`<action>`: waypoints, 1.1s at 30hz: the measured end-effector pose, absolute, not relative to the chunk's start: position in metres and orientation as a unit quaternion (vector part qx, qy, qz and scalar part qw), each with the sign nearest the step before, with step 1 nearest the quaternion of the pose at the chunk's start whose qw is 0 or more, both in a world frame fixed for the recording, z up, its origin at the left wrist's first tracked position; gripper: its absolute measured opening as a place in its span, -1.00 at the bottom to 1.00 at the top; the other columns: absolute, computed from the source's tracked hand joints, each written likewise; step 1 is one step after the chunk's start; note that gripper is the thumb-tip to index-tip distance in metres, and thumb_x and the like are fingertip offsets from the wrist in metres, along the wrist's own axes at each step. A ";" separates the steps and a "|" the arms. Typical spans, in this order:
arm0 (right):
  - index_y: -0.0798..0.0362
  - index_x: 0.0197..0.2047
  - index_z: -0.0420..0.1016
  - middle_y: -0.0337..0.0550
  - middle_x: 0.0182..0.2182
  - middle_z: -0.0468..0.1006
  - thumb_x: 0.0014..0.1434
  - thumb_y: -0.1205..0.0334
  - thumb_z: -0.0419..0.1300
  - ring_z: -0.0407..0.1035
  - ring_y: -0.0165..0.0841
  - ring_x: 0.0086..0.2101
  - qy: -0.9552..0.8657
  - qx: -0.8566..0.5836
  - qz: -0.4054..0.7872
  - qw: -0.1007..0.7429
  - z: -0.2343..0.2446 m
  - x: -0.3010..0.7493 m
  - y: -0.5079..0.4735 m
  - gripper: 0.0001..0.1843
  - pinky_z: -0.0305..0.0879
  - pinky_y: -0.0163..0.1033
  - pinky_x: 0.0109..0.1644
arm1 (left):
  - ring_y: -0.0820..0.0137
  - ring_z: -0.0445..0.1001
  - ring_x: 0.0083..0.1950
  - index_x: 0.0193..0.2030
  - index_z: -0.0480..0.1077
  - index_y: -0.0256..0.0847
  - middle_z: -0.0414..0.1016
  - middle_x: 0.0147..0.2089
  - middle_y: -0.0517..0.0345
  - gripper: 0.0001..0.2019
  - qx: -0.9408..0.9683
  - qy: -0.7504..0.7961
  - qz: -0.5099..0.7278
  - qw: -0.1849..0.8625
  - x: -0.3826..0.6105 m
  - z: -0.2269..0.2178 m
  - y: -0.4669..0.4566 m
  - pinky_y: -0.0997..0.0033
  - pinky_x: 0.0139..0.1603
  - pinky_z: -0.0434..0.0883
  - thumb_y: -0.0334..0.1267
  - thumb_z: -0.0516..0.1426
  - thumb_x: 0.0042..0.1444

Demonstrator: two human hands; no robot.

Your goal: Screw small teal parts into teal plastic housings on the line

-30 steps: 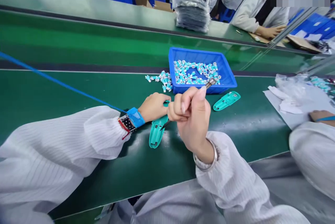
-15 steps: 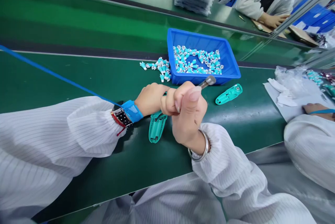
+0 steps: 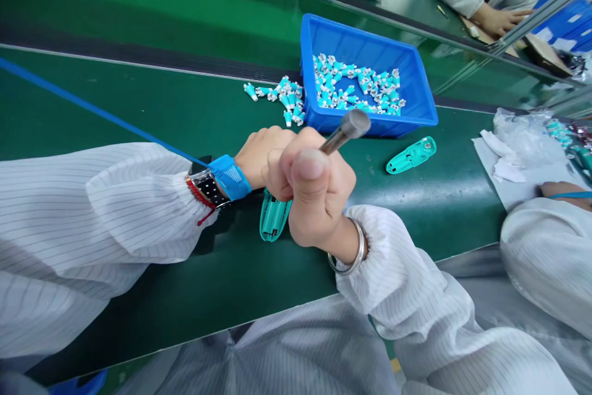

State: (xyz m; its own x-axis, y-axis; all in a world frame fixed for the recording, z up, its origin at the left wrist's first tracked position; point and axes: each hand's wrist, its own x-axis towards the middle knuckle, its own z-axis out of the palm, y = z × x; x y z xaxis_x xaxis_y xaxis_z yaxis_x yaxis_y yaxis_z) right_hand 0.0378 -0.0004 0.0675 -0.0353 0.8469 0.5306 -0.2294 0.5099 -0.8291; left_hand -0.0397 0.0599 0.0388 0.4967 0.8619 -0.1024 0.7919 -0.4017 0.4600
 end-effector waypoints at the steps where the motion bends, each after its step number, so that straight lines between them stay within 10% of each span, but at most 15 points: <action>1: -0.01 -0.60 0.01 -0.41 -0.73 -0.19 0.20 -0.07 0.00 -0.25 -0.55 -0.76 -0.582 -0.263 0.422 0.644 0.068 0.037 -0.002 -0.54 -0.16 -0.33 -0.69 | 0.20 0.42 -0.16 -0.25 0.42 -0.23 0.46 -0.30 0.03 -0.66 0.832 0.499 0.078 0.231 -0.040 0.039 0.060 0.34 -0.23 0.30 -0.05 -0.05 0.10; 21: 0.02 -0.62 -0.09 -0.41 -0.76 -0.27 0.14 -0.31 -0.14 -0.39 -0.55 -0.74 -0.542 -0.357 0.397 0.649 0.085 0.050 -0.004 -0.41 -0.28 -0.35 -0.72 | 0.17 0.44 -0.21 -0.23 0.48 -0.23 0.48 -0.26 -0.01 -0.62 0.827 0.514 0.095 0.207 -0.038 0.033 0.058 0.30 -0.28 0.31 -0.04 -0.05 0.07; 33: 0.02 -0.61 -0.04 -0.41 -0.74 -0.17 0.23 0.04 0.01 -0.27 -0.57 -0.76 -0.598 -0.224 0.430 0.638 0.070 0.045 -0.011 -0.54 -0.25 -0.37 -0.70 | 0.21 0.44 -0.25 -0.35 0.47 -0.24 0.48 -0.37 0.02 -0.66 0.809 0.530 0.116 0.227 -0.038 0.032 0.057 0.32 -0.30 0.29 -0.06 -0.02 0.03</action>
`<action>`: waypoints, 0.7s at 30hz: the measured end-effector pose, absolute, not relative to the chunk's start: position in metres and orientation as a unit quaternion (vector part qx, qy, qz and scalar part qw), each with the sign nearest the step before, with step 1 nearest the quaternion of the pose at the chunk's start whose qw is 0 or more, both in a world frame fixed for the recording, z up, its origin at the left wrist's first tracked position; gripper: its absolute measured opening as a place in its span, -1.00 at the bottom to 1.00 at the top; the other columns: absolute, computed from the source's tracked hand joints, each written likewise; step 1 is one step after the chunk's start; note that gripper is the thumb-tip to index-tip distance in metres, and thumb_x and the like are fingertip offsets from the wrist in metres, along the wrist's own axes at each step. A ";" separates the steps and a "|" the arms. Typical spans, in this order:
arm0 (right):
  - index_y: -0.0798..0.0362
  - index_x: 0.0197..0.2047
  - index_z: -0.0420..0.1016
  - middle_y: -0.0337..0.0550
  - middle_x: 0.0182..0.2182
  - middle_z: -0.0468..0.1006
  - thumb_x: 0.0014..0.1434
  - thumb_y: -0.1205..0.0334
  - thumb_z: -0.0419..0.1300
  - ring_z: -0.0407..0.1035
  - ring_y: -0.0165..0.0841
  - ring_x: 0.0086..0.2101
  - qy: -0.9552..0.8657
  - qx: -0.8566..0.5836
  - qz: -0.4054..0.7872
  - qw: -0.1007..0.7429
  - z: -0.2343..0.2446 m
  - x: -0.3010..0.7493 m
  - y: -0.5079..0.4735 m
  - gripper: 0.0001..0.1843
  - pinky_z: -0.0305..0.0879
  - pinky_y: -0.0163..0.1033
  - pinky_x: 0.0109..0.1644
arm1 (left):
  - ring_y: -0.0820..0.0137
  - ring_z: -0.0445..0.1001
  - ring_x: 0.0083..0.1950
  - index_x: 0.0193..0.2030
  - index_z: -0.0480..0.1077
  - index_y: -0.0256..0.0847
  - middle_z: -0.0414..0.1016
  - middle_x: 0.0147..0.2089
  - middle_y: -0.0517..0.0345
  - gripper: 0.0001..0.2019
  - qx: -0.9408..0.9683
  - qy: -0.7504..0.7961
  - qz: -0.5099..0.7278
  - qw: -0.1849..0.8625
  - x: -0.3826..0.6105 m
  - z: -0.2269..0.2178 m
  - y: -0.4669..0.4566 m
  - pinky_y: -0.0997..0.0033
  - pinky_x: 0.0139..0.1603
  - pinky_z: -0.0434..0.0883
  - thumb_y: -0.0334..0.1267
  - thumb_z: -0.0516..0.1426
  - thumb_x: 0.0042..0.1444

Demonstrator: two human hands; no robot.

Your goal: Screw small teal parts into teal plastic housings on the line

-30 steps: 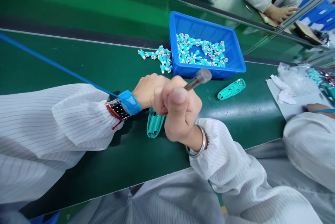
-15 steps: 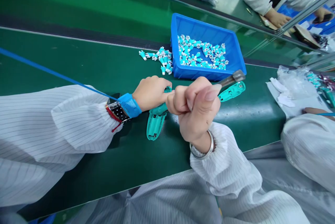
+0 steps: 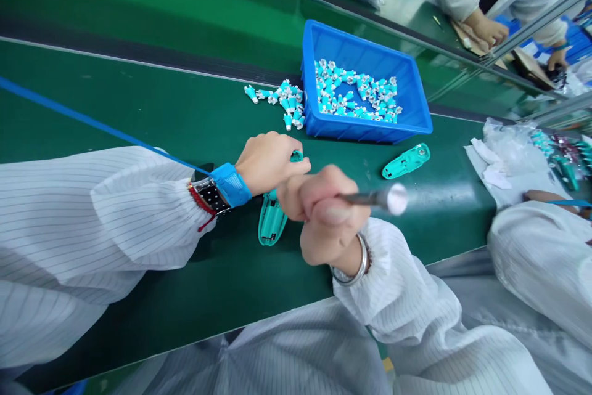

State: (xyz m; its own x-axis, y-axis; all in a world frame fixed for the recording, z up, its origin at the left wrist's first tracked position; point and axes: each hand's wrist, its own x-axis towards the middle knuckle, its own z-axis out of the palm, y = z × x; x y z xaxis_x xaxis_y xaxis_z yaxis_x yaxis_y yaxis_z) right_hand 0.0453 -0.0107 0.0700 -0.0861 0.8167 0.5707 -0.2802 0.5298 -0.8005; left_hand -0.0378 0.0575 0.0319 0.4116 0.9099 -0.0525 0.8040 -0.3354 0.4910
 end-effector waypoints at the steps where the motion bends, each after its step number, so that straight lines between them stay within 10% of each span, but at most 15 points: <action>1: 0.02 -0.61 -0.04 -0.41 -0.74 -0.17 0.23 0.05 0.00 -0.26 -0.57 -0.76 -0.603 -0.210 0.429 0.639 0.070 0.045 -0.012 -0.54 -0.26 -0.38 -0.70 | 0.20 0.44 -0.25 -0.33 0.47 -0.23 0.48 -0.35 0.02 -0.66 0.810 0.529 0.118 0.223 -0.038 0.032 0.058 0.31 -0.30 0.30 -0.06 -0.03 0.03; 21: 0.04 -0.63 -0.14 -0.41 -0.75 -0.15 0.21 -0.08 -0.06 -0.19 -0.54 -0.77 -0.543 -0.261 0.538 0.590 0.079 0.040 -0.048 -0.47 -0.19 -0.37 -0.72 | 0.18 0.45 -0.21 -0.26 0.48 -0.25 0.50 -0.27 -0.02 -0.64 0.817 0.519 0.128 0.215 -0.037 0.028 0.058 0.32 -0.28 0.31 -0.06 -0.01 0.05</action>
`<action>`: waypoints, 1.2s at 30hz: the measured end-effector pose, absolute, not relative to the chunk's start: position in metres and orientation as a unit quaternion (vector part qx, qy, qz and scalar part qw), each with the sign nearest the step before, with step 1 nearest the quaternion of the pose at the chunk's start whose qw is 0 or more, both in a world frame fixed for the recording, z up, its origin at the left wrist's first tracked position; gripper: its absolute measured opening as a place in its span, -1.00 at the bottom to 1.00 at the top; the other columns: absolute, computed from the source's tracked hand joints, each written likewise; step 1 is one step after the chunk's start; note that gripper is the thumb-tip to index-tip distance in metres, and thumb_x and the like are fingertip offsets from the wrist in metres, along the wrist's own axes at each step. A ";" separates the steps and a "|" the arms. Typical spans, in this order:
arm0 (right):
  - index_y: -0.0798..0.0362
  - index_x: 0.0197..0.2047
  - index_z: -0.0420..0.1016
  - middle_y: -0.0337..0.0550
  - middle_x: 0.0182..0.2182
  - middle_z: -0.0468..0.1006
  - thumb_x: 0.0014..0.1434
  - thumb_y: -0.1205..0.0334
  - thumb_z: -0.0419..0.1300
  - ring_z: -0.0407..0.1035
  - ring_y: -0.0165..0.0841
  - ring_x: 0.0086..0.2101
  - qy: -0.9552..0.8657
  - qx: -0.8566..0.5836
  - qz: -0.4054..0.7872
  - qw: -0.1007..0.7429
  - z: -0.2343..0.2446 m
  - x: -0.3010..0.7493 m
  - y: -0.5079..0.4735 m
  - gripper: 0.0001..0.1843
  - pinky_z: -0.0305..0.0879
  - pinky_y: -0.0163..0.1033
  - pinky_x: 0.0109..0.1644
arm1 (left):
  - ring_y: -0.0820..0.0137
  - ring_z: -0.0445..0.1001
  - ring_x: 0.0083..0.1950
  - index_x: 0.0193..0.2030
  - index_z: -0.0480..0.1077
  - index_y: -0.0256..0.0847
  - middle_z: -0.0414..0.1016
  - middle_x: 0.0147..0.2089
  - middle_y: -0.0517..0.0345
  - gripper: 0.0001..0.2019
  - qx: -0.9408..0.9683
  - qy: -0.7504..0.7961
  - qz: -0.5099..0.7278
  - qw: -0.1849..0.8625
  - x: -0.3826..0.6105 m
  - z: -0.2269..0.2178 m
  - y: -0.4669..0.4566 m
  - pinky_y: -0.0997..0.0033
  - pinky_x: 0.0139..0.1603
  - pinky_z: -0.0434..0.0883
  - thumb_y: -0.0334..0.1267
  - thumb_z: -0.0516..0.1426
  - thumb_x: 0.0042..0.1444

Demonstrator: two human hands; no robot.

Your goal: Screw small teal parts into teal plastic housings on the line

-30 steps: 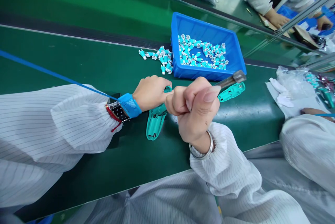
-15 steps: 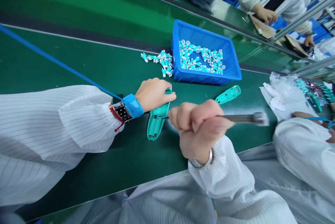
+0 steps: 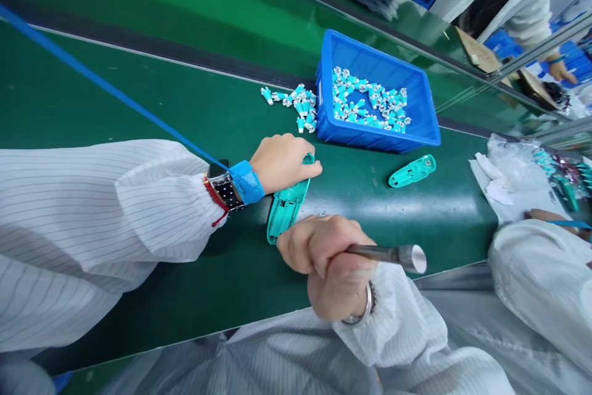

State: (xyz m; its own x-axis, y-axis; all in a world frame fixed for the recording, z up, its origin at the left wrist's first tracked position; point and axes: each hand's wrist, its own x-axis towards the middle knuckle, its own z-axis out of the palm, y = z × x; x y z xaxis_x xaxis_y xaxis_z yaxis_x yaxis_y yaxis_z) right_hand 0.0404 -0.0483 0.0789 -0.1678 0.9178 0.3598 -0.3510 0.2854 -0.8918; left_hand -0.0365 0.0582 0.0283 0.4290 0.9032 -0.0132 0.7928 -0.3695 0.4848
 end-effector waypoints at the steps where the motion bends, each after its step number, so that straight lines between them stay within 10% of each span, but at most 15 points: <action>1: 0.04 -0.63 -0.14 -0.41 -0.75 -0.15 0.21 -0.09 -0.06 -0.20 -0.54 -0.77 -0.542 -0.259 0.539 0.591 0.079 0.040 -0.048 -0.46 -0.21 -0.37 -0.72 | 0.19 0.45 -0.21 -0.25 0.48 -0.25 0.50 -0.27 -0.02 -0.64 0.817 0.519 0.129 0.216 -0.036 0.028 0.058 0.32 -0.28 0.31 -0.06 -0.01 0.04; 17: 0.03 -0.60 -0.10 -0.41 -0.72 -0.15 0.24 0.03 -0.01 -0.21 -0.57 -0.75 -0.553 -0.253 0.495 0.620 0.064 0.042 -0.051 -0.52 -0.16 -0.41 -0.71 | 0.19 0.42 -0.16 -0.23 0.44 -0.27 0.47 -0.23 0.01 -0.61 0.815 0.497 0.135 0.267 -0.034 0.032 0.062 0.30 -0.21 0.29 0.00 0.01 0.03; 27: 0.01 -0.43 0.22 -0.43 -0.69 -0.05 0.27 0.10 -0.04 -0.14 -0.57 -0.72 -0.554 -0.312 0.499 0.589 0.072 0.073 -0.024 -0.73 -0.13 -0.43 -0.65 | 0.54 0.24 -0.63 -0.42 0.35 -0.30 0.26 -0.64 0.30 -0.70 0.669 0.372 0.108 0.634 -0.054 0.032 0.075 0.53 -0.61 0.24 -0.07 0.23 -0.11; 32: 0.11 -0.15 0.33 -0.20 -0.44 0.39 0.20 0.35 0.05 0.31 -0.42 -0.39 -0.755 -0.537 0.204 0.315 0.062 0.089 0.045 -0.86 0.26 -0.30 -0.30 | 0.60 0.18 -0.66 -0.60 0.28 -0.30 0.23 -0.69 0.30 -0.63 0.620 0.329 0.109 0.704 -0.061 0.027 0.072 0.57 -0.65 0.16 -0.04 0.28 -0.18; 36: 0.26 -0.16 0.36 0.13 -0.20 0.39 0.19 0.42 0.00 0.32 -0.18 -0.16 -0.779 -0.608 0.074 0.130 0.040 0.076 0.078 -0.82 0.24 -0.12 -0.11 | 0.61 0.19 -0.67 -0.62 0.29 -0.32 0.27 -0.68 0.26 -0.61 0.549 0.326 0.114 0.761 -0.067 0.022 0.079 0.57 -0.66 0.15 -0.05 0.32 -0.22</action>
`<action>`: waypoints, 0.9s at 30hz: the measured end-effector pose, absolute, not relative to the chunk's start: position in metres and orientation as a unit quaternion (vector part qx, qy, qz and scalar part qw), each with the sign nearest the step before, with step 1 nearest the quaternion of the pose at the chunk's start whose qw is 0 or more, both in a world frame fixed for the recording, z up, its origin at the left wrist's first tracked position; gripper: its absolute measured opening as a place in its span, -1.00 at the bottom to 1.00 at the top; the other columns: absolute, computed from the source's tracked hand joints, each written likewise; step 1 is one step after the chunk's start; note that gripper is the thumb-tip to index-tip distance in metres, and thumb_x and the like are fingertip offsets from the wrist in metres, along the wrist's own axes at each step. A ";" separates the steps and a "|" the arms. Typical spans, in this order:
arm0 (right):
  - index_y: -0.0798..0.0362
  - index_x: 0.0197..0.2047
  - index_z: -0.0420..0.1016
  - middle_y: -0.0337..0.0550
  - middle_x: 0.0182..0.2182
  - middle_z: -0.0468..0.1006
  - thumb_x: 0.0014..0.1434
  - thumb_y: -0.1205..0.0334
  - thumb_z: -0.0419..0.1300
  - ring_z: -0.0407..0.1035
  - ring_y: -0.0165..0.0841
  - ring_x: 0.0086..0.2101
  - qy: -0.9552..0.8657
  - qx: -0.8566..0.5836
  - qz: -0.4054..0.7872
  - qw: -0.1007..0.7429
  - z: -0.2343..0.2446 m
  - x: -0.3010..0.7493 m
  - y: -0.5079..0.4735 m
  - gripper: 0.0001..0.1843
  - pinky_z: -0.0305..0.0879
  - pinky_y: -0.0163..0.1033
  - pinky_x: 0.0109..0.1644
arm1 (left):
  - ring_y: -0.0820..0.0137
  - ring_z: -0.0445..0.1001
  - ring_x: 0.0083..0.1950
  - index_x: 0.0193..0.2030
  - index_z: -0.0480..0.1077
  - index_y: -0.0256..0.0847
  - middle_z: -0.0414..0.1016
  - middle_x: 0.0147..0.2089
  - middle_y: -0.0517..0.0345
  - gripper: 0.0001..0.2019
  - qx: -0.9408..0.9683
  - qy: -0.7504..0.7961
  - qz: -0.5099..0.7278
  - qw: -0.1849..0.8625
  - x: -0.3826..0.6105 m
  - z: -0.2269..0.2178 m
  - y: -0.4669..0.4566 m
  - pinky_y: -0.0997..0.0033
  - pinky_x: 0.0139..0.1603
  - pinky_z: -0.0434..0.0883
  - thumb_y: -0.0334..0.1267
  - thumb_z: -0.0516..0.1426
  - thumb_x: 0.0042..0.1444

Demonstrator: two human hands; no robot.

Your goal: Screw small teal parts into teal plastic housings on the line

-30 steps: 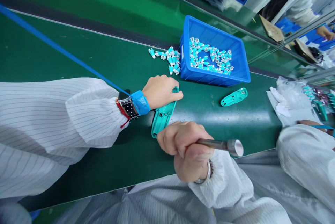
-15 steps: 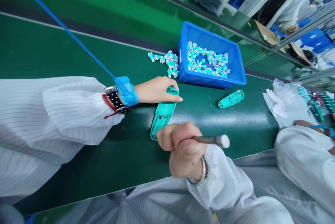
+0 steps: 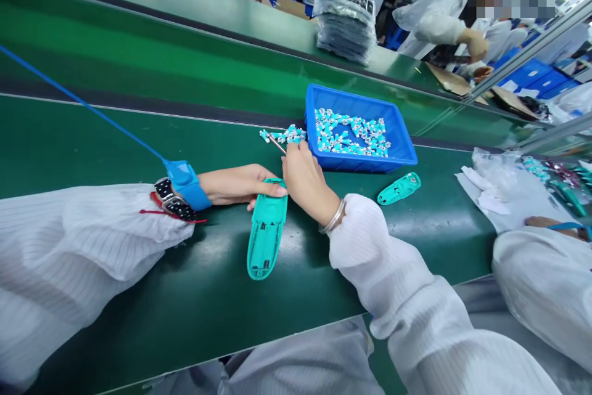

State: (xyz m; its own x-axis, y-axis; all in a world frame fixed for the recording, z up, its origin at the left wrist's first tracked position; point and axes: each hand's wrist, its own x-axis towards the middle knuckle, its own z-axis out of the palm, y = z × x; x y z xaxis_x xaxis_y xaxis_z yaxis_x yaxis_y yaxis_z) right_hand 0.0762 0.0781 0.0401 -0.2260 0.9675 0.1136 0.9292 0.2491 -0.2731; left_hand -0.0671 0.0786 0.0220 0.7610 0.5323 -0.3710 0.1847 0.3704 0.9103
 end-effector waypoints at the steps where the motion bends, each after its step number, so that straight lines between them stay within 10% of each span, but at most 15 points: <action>1: 0.28 -0.16 0.36 0.17 -0.18 0.38 0.20 0.43 -0.02 0.32 -0.15 -0.16 -0.774 -0.617 0.071 0.124 0.037 0.073 0.082 -0.80 0.24 -0.10 -0.12 | 0.61 0.19 -0.66 -0.62 0.29 -0.32 0.28 -0.68 0.25 -0.61 0.533 0.325 0.112 0.773 -0.068 0.022 0.080 0.57 -0.66 0.15 -0.05 0.32 -0.23; 16: 0.17 -0.17 0.33 0.00 -0.22 0.43 0.16 0.41 0.03 0.33 -0.25 -0.20 -0.798 -0.578 0.086 0.148 0.035 0.088 0.066 -0.85 0.26 -0.17 -0.13 | 0.56 0.36 -0.50 -0.50 0.38 -0.34 0.42 -0.54 0.24 -0.70 0.444 0.322 0.129 0.826 -0.068 0.025 0.079 0.50 -0.34 0.34 -0.17 0.35 -0.24; 21: 0.14 -0.21 0.40 -0.12 -0.34 0.46 0.17 0.26 0.07 0.33 -0.41 -0.39 -0.732 -0.496 0.344 0.316 0.065 0.105 0.036 -0.84 0.22 -0.33 -0.42 | 0.37 0.50 -0.32 -0.48 0.36 -0.31 0.48 -0.46 0.14 -0.70 0.449 0.230 0.142 0.852 -0.076 0.044 0.063 0.35 -0.17 0.41 -0.10 0.28 -0.11; 27: 0.13 -0.37 0.44 -0.36 -0.66 0.26 0.05 0.11 0.25 -0.03 -0.63 -0.72 -0.560 -0.465 0.590 0.350 0.101 0.091 -0.006 -0.77 -0.16 -0.43 -0.71 | 0.52 0.35 -0.58 -0.55 0.30 -0.28 0.34 -0.64 0.25 -0.72 0.631 0.220 0.019 0.744 -0.098 0.090 0.032 0.54 -0.53 0.31 -0.12 0.23 -0.04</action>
State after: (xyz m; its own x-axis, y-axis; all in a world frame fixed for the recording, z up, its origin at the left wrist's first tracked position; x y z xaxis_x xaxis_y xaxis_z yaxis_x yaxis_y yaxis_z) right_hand 0.0910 -0.0058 0.1013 -0.3229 0.9333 -0.1573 0.1076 -0.1289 -0.9858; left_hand -0.0975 0.0319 0.0896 0.9026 0.3054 -0.3033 0.2493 0.2034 0.9468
